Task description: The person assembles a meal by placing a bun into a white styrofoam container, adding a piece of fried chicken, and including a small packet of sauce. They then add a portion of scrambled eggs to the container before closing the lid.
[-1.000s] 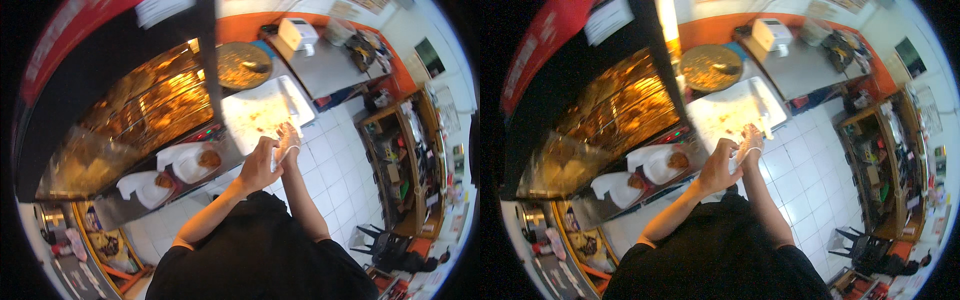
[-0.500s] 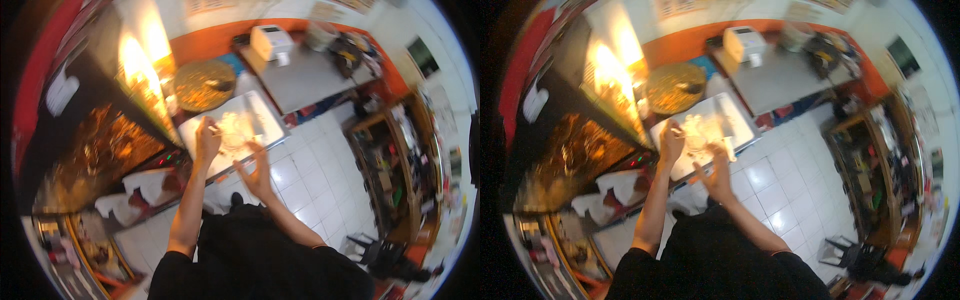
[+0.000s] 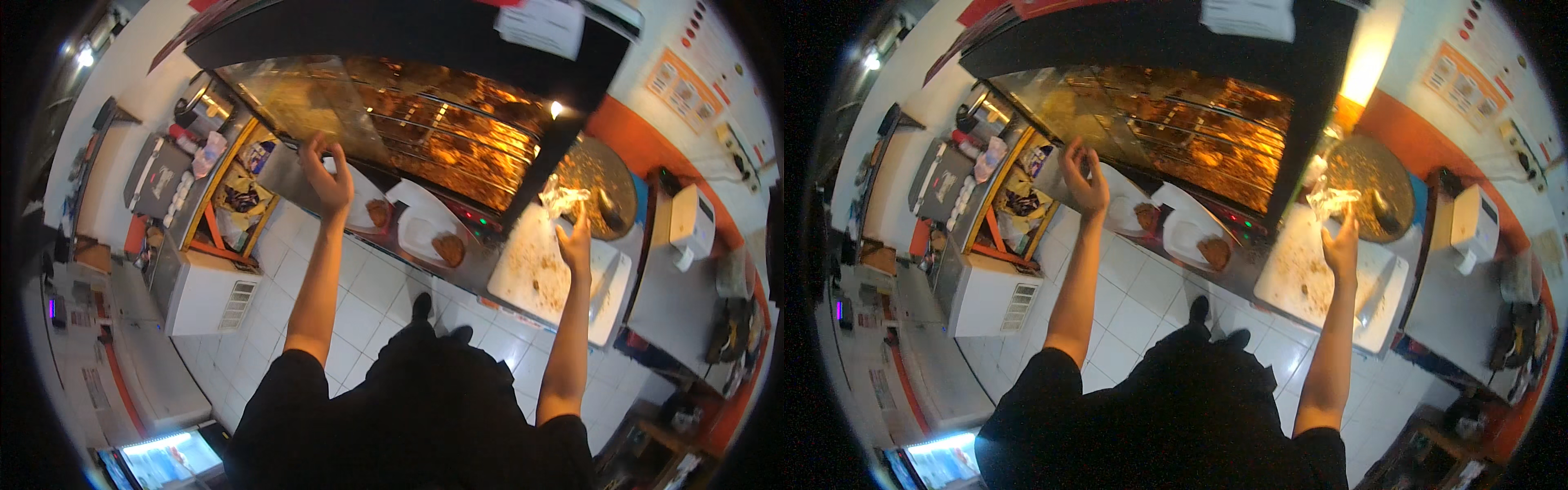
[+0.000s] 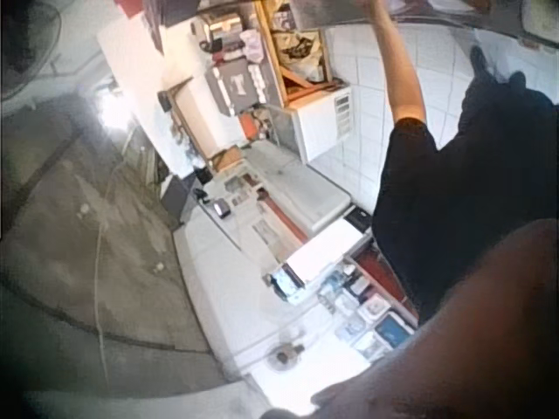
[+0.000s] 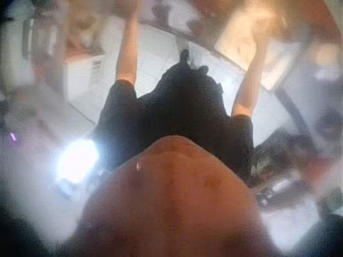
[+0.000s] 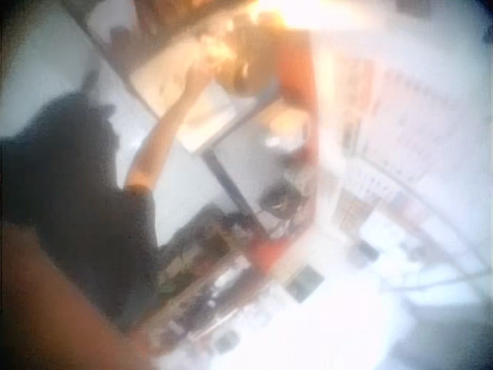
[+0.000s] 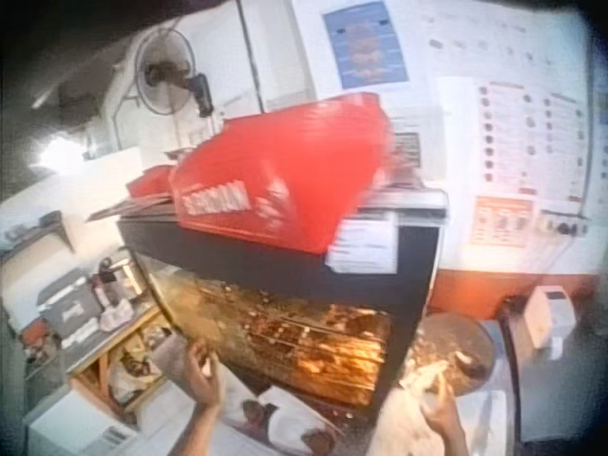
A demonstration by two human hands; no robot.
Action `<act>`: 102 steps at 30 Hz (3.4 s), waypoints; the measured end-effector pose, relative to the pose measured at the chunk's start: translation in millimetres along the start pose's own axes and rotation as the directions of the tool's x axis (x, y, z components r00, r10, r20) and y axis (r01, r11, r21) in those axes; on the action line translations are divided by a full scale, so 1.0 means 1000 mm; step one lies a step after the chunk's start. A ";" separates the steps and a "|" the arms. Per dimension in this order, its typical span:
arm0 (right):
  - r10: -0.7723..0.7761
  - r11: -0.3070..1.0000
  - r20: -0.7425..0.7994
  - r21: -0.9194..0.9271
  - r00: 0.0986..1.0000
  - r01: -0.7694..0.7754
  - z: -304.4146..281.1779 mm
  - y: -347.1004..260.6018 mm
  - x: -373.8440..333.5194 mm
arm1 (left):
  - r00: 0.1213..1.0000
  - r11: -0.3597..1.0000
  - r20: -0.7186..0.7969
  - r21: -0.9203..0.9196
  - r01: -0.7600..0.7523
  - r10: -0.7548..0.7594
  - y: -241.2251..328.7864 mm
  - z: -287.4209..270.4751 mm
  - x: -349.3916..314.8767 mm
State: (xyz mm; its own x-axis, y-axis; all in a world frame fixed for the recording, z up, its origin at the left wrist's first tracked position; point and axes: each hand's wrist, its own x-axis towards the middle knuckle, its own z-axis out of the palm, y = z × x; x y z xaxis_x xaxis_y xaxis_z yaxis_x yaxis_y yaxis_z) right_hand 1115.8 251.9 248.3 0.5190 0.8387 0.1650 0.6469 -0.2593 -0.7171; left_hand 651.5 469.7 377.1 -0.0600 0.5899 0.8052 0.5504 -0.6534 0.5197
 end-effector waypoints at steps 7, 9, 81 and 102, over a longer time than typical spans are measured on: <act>0.276 0.905 0.406 0.194 0.871 -0.377 0.047 0.014 -0.144 | 0.951 0.958 -0.120 0.054 -0.281 0.286 -0.058 0.058 0.099; 0.267 0.914 0.501 0.140 0.823 -0.382 0.055 0.017 -0.199 | 0.912 0.926 -0.176 0.137 -0.351 0.371 -0.078 0.078 0.104; 0.641 0.751 -0.456 0.207 0.617 -0.627 -0.183 0.113 -0.459 | 0.371 0.998 0.928 -0.050 0.027 0.037 0.194 0.092 -0.319; 0.704 0.581 -0.546 0.075 0.454 -0.811 -0.561 0.562 -0.418 | 0.453 0.970 0.892 -0.098 0.223 -0.014 0.672 0.570 -0.578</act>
State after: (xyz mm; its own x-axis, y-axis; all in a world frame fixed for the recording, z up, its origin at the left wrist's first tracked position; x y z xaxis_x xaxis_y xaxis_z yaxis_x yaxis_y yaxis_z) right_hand 1575.8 -513.6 156.1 0.9962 -0.0634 -0.0605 -0.0870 -0.7946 -0.6009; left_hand 1530.3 -40.1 97.7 0.7077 0.6990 0.1028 0.4386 -0.5488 0.7117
